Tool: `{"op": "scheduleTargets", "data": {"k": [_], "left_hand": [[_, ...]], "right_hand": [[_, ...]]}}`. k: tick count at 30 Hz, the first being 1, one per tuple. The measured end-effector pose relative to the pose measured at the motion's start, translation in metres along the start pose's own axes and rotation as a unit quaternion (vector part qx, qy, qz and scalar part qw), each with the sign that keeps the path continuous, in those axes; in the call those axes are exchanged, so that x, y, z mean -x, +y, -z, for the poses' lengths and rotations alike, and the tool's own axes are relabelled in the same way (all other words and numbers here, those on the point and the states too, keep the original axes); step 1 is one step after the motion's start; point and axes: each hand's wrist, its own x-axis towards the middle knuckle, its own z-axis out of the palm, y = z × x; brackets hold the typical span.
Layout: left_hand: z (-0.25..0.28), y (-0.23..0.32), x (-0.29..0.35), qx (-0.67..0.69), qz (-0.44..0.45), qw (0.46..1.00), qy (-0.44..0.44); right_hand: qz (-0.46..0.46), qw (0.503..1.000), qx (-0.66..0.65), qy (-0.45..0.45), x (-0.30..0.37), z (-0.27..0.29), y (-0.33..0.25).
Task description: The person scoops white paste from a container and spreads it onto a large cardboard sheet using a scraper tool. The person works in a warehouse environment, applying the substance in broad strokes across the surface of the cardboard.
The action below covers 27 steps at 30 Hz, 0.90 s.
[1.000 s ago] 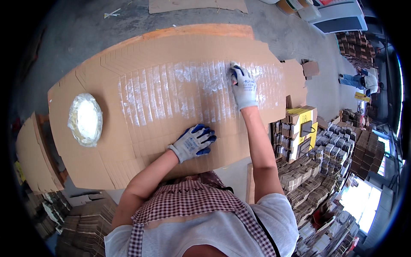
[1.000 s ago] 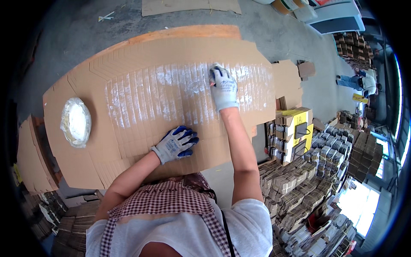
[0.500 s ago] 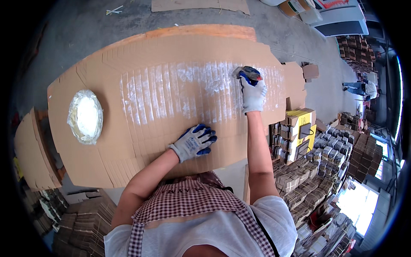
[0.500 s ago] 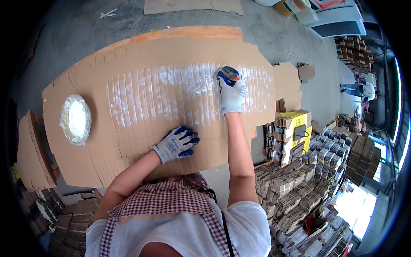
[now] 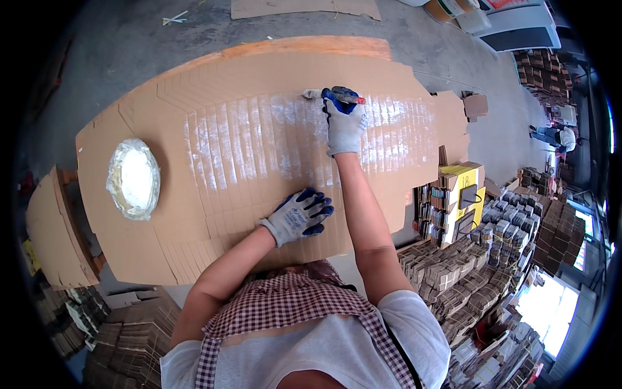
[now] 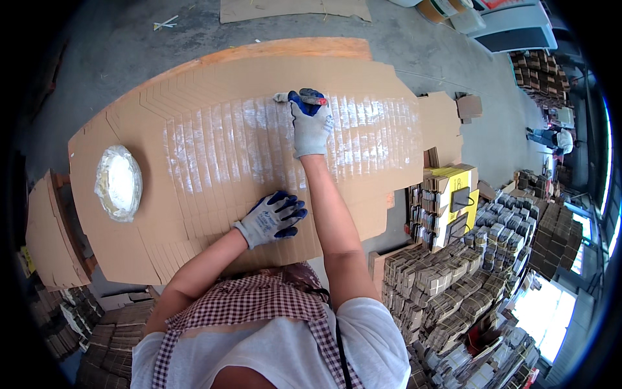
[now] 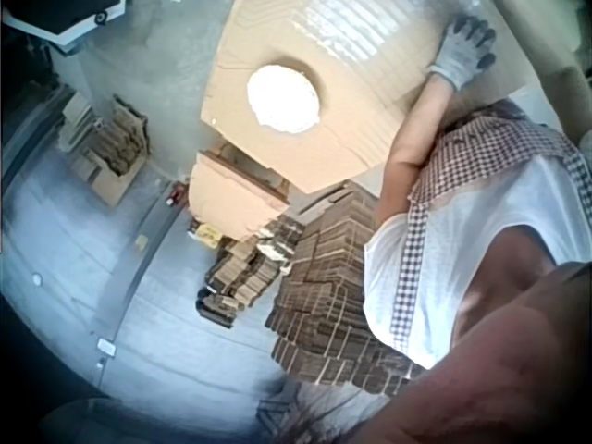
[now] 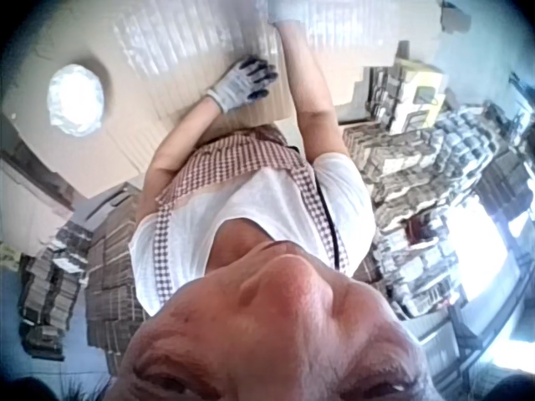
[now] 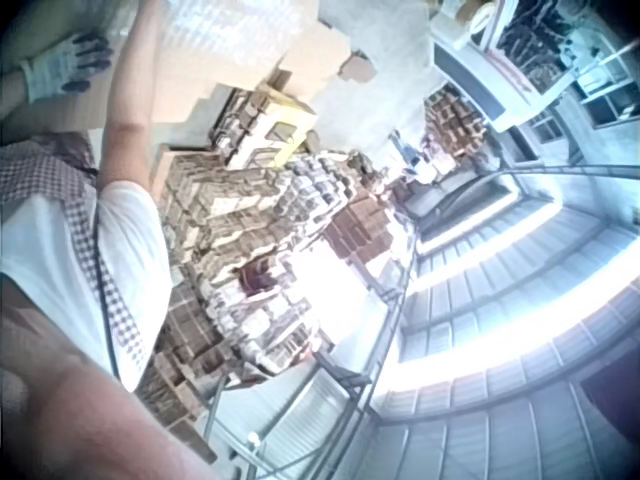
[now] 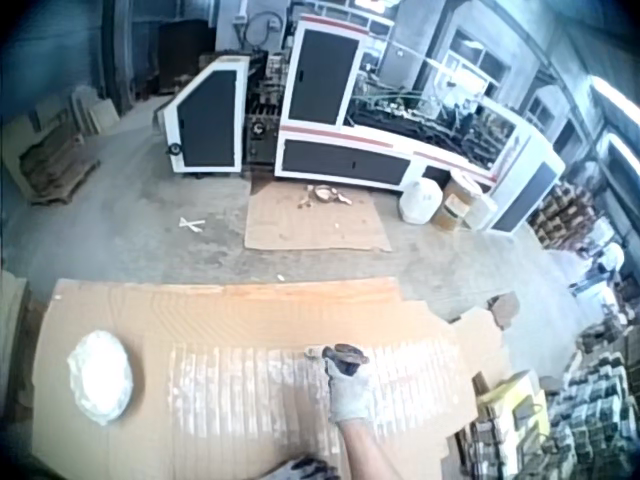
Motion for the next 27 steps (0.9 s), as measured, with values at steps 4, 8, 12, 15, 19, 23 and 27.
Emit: {"op": "scheduleTargets", "data": {"k": [4,8,12,15,19,23,27], "left_hand": [[-0.001,-0.001,0.003,-0.001,0.001,1.0,0.004],[-0.007,-0.002,0.005,-0.007,0.002,1.0,0.021],[-0.003,-0.001,0.002,-0.004,-0.003,1.0,0.029],[-0.001,-0.001,0.001,0.014,0.005,1.0,0.018],[0.001,-0.001,0.0,0.013,0.012,1.0,0.022],[0.002,-0.001,-0.001,0.014,0.007,1.0,0.017],[0.006,-0.001,-0.001,0.014,-0.003,0.999,0.029]], "right_hand": [[0.103,0.979,0.162,0.064,-0.017,0.01,0.008],[0.137,0.972,0.187,0.036,-0.002,0.005,-0.025],[0.189,0.947,0.258,-0.01,-0.005,0.003,-0.018],[0.154,0.927,0.339,0.037,-0.03,0.032,-0.01],[0.128,0.944,0.303,0.042,-0.039,0.045,-0.015],[0.161,0.94,0.302,0.001,-0.037,0.045,-0.015],[0.135,0.903,0.403,0.06,-0.074,0.084,0.005]]}}
